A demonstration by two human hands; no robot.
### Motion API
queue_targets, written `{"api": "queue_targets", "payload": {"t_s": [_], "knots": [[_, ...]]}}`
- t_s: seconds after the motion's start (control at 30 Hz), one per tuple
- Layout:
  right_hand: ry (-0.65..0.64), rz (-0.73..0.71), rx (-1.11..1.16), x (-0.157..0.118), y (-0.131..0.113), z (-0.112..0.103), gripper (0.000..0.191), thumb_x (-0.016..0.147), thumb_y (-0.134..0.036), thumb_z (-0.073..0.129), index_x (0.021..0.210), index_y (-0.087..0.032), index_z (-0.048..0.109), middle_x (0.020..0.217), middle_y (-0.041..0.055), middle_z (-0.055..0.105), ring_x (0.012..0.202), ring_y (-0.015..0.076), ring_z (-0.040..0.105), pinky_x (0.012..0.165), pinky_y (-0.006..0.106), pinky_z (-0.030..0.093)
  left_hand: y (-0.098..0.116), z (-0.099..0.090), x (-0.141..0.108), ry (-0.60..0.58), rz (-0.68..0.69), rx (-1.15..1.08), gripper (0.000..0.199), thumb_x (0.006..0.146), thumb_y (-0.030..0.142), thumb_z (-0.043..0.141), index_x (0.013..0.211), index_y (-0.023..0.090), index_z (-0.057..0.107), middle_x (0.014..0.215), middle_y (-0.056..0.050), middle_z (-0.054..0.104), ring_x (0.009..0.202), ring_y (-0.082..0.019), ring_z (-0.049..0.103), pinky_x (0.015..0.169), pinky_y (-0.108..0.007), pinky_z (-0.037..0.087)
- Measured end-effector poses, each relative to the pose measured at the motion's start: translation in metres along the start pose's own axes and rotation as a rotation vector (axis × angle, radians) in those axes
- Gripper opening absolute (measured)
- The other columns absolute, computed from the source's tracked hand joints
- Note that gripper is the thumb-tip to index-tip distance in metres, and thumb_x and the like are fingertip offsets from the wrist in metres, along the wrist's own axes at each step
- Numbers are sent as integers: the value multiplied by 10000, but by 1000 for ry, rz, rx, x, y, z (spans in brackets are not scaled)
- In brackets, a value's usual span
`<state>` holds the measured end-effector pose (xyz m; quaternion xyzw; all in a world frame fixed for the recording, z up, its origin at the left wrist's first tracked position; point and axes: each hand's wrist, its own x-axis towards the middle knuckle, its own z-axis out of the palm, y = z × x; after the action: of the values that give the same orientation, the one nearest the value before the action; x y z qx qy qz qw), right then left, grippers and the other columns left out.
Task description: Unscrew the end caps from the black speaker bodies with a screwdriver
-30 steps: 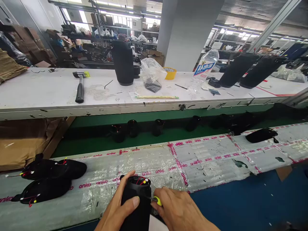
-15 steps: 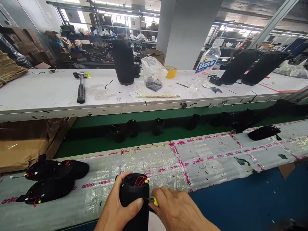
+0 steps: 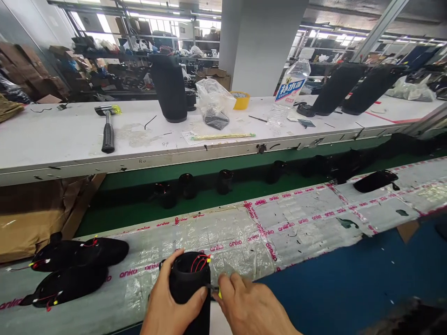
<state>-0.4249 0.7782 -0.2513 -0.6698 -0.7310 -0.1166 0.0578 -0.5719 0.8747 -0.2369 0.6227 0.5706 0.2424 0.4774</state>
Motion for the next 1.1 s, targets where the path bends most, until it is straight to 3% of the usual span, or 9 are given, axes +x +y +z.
{"api": "queue_targets", "payload": {"t_s": [0.17, 0.27, 0.53, 0.67, 0.87, 1.1], "knots": [[-85, 93, -25, 2, -17, 4, 278, 779, -189, 645, 921, -243, 412, 616, 1, 613, 378, 211, 594, 305, 300, 353, -4, 1, -3, 83, 31, 87, 696, 643, 461, 683, 1275, 202, 546, 1188, -116, 687, 1119, -375, 659, 1019, -515, 486], [-128, 161, -41, 4, -25, 4, 253, 798, -188, 621, 921, -247, 408, 632, 11, 630, 394, 215, 609, 328, 302, 390, -6, 0, -4, 75, 17, 98, 695, 657, 463, 680, 1290, 219, 531, 1212, -113, 671, 1143, -372, 644, 1022, -514, 477], [-203, 79, 39, 9, -23, 7, 245, 812, -182, 682, 922, -223, 467, 647, 15, 660, 398, 227, 630, 314, 310, 339, -21, -1, -1, 66, 17, 94, 711, 646, 464, 697, 1287, 206, 527, 1190, -127, 670, 1115, -390, 642, 1023, -563, 463], [-277, 43, 172, 13, -16, 6, 215, 903, -304, 683, 899, -234, 480, 659, -9, 678, 435, 230, 655, 348, 334, 314, -20, -5, 1, -11, -19, -9, 714, 659, 503, 731, 1284, 220, 534, 1220, -112, 686, 1152, -387, 637, 1038, -534, 456], [-65, 166, 371, 3, 12, -6, 170, 977, -260, 625, 1012, -254, 459, 746, -63, 678, 574, 203, 703, 461, 338, 398, -21, -13, 8, -296, -124, -289, 850, 707, 610, 732, 1417, 256, 426, 1238, -69, 721, 1167, -349, 644, 1065, -457, 421], [-75, 32, 215, 5, 8, -1, 284, 889, -289, 749, 960, -247, 477, 750, -33, 633, 606, 217, 663, 471, 334, 402, -25, -11, 12, -303, -110, -302, 863, 663, 621, 762, 1394, 263, 475, 1164, -52, 754, 1106, -340, 674, 1050, -435, 444]]}}
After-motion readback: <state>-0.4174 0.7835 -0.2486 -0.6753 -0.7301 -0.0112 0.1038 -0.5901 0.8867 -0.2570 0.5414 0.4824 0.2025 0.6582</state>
